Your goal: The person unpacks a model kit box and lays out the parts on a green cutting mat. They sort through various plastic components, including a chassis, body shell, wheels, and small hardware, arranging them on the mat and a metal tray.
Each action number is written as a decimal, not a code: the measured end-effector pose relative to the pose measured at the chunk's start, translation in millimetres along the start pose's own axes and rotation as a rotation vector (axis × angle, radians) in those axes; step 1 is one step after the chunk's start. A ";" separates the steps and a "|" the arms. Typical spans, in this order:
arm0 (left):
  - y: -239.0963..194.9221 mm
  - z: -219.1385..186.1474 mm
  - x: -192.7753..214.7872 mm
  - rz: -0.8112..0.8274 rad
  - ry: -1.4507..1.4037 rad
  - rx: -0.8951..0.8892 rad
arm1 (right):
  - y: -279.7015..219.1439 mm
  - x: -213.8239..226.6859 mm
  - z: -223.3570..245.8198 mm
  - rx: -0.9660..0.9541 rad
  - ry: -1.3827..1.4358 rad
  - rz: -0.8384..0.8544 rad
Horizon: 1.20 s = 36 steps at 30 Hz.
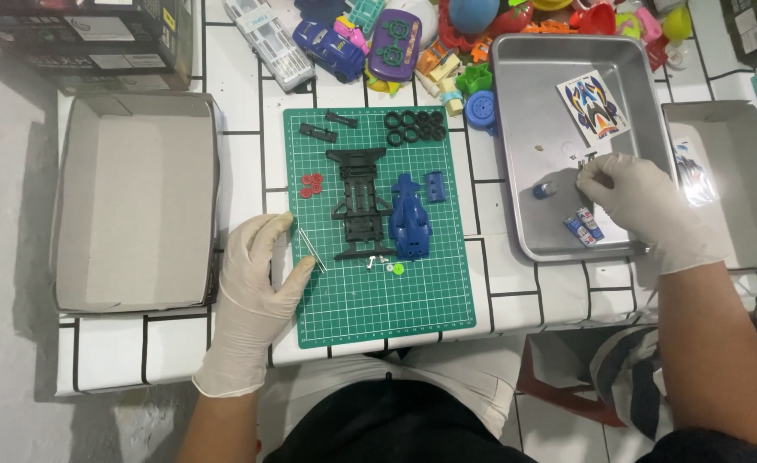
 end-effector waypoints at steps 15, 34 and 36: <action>0.3 -0.4 0.0 0.003 -0.014 -0.025 | 29.1 2.9 0.9 0.038 0.144 -0.144; 1.4 -3.5 0.2 0.000 0.005 -0.027 | 64.1 -17.1 -11.7 0.130 -0.041 -0.145; 1.1 -3.6 0.7 -0.004 0.008 -0.035 | 65.9 -18.1 -11.2 0.168 -0.054 -0.175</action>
Point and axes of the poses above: each hand's wrist, its own y-axis towards the middle knuckle, its own x-axis out of the back of the hand, z = x × y, the point moved 8 cm from there along y, towards the middle knuckle, and after that the axes turned 3 degrees about -z, right-handed, at the moved point
